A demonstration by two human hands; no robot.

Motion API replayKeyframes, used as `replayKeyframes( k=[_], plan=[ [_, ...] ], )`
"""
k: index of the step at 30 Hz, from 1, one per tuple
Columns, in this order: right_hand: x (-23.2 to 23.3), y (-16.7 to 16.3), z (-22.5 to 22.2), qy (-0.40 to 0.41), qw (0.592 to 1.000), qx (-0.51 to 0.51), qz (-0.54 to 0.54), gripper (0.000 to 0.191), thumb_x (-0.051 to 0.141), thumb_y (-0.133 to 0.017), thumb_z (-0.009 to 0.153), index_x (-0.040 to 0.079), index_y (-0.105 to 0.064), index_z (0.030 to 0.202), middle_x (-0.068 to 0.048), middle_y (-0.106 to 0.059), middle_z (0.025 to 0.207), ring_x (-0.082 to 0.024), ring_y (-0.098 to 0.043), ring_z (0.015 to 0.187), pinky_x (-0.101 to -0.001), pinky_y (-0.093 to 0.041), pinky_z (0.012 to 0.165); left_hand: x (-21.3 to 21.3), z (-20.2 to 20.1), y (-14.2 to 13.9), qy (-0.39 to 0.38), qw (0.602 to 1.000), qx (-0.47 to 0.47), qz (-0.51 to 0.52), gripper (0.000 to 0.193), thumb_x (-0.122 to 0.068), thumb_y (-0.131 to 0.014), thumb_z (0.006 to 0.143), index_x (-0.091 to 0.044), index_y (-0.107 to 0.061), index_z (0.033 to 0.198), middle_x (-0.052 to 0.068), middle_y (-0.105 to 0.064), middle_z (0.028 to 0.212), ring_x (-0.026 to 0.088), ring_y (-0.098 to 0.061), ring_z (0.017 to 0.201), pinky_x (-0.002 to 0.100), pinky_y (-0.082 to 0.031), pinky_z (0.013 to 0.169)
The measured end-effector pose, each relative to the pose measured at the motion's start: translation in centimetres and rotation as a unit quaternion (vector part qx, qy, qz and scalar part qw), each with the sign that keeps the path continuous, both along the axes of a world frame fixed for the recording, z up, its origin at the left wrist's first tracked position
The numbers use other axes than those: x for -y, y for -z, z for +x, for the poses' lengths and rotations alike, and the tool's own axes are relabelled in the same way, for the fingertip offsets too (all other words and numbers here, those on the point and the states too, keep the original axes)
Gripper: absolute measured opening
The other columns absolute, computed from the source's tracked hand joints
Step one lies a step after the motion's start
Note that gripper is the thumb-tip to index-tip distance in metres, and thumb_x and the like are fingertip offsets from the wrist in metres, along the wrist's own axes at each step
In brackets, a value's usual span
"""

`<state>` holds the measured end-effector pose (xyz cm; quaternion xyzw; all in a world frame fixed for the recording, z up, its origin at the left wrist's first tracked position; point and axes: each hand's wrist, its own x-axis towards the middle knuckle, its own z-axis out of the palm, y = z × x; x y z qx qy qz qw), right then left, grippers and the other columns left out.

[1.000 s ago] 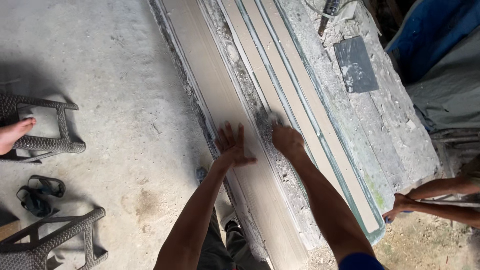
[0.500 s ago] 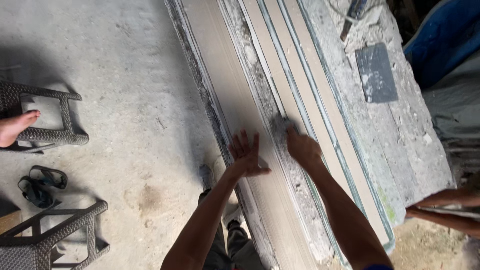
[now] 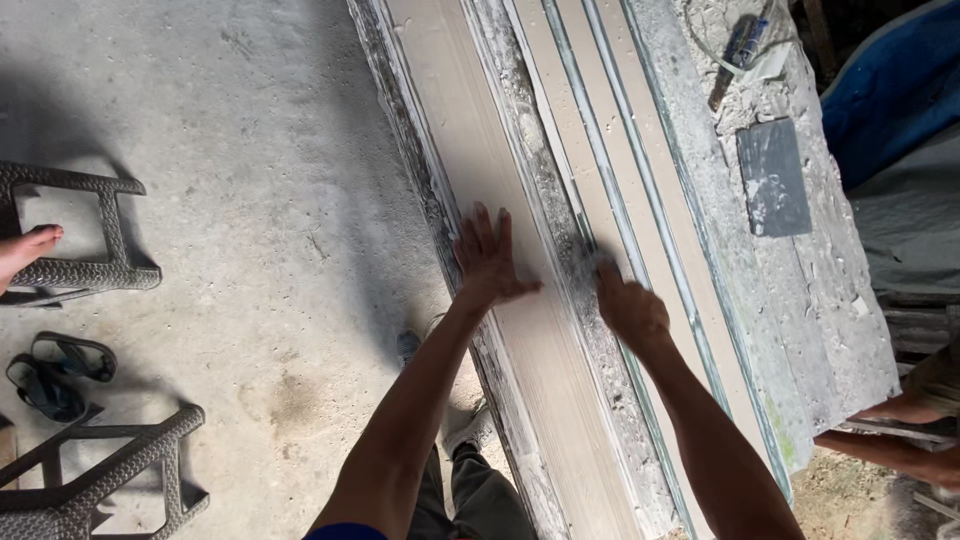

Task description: The person works on long wooden frame moldings laid on a workshop bench, running a small handheld scraper along the recessed grooves to smooth them and remove excess material. They steady each molding with one hand while scraping along its length, working across several grooves and repositioning along the boards.

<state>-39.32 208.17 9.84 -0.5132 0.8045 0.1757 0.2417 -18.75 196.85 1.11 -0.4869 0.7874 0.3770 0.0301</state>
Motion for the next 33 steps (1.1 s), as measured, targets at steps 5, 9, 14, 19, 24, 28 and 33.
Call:
replayKeyframes(
  k=[5, 9, 14, 19, 24, 28, 33],
  plan=[
    [12.7, 3.9, -2.3, -0.069, 0.989, -0.002, -0.128, 0.039, 0.036, -0.042, 0.108, 0.014, -0.051, 0.139, -0.022, -0.067, 0.069, -0.043, -0.07, 0.063, -0.0559, -0.059, 0.056, 0.5, -0.2, -0.6, 0.016, 0.999, 0.009, 0.03, 0.156, -0.077, -0.084, 0.066, -0.021, 0.028, 0.158, 0.018, 0.047, 0.155, 0.042, 0.047, 0.139, 0.068, 0.018, 0.117],
    [10.5, 3.1, -2.4, -0.09, 0.993, -0.019, -0.074, 0.044, 0.036, -0.034, 0.109, 0.014, -0.044, 0.146, -0.01, -0.06, 0.055, -0.026, -0.062, 0.043, -0.0459, -0.055, 0.038, 1.1, 0.4, -1.5, 0.061, 0.992, 0.026, 0.109, 0.161, -0.071, -0.086, 0.064, -0.016, 0.034, 0.155, 0.024, 0.052, 0.149, 0.046, 0.05, 0.135, 0.067, 0.021, 0.116],
    [2.2, 1.1, -0.8, -0.055, 0.998, -0.042, 0.003, 0.053, 0.045, -0.036, 0.105, 0.023, -0.035, 0.153, -0.019, -0.068, 0.065, -0.035, -0.072, 0.056, -0.0505, -0.059, 0.046, 2.6, 0.4, -3.3, 0.087, 0.98, 0.073, 0.164, 0.158, -0.067, -0.086, 0.069, -0.016, 0.037, 0.153, 0.03, 0.051, 0.149, 0.05, 0.05, 0.135, 0.065, 0.023, 0.115],
    [14.2, 4.2, -1.1, -0.045, 0.998, -0.03, -0.042, 0.036, 0.037, -0.034, 0.113, 0.018, -0.057, 0.134, -0.026, -0.073, 0.09, -0.045, -0.075, 0.083, -0.0572, -0.06, 0.07, 3.2, 0.5, -4.2, 0.075, 0.982, 0.052, 0.166, 0.161, -0.067, -0.088, 0.064, -0.017, 0.037, 0.153, 0.029, 0.048, 0.153, 0.049, 0.045, 0.14, 0.064, 0.015, 0.119],
    [22.1, 5.0, -1.3, -0.055, 0.994, -0.023, -0.093, 0.035, 0.038, -0.031, 0.119, 0.015, -0.051, 0.137, -0.024, -0.072, 0.078, -0.043, -0.074, 0.072, -0.0545, -0.059, 0.063, 3.0, 0.9, -3.2, 0.078, 0.979, 0.026, 0.188, 0.162, -0.063, -0.091, 0.064, -0.02, 0.038, 0.154, 0.028, 0.048, 0.155, 0.052, 0.044, 0.141, 0.069, 0.012, 0.118],
    [11.7, 1.6, -0.2, -0.081, 0.994, -0.052, -0.056, 0.059, 0.044, -0.036, 0.106, 0.017, -0.03, 0.158, -0.018, -0.067, 0.059, -0.035, -0.068, 0.046, -0.0519, -0.056, 0.04, 2.5, 0.9, -2.9, 0.075, 0.98, 0.015, 0.183, 0.162, -0.061, -0.092, 0.065, -0.023, 0.04, 0.153, 0.026, 0.05, 0.155, 0.051, 0.045, 0.141, 0.07, 0.012, 0.117],
    [7.5, 0.0, 0.4, -0.049, 0.996, -0.067, -0.022, 0.056, 0.048, -0.04, 0.104, 0.028, -0.03, 0.155, -0.017, -0.067, 0.058, -0.033, -0.069, 0.047, -0.0516, -0.055, 0.042, 2.5, 0.9, -3.2, 0.067, 0.983, -0.001, 0.17, 0.162, -0.058, -0.093, 0.066, -0.023, 0.04, 0.152, 0.027, 0.048, 0.155, 0.054, 0.044, 0.14, 0.072, 0.012, 0.116]
  ],
)
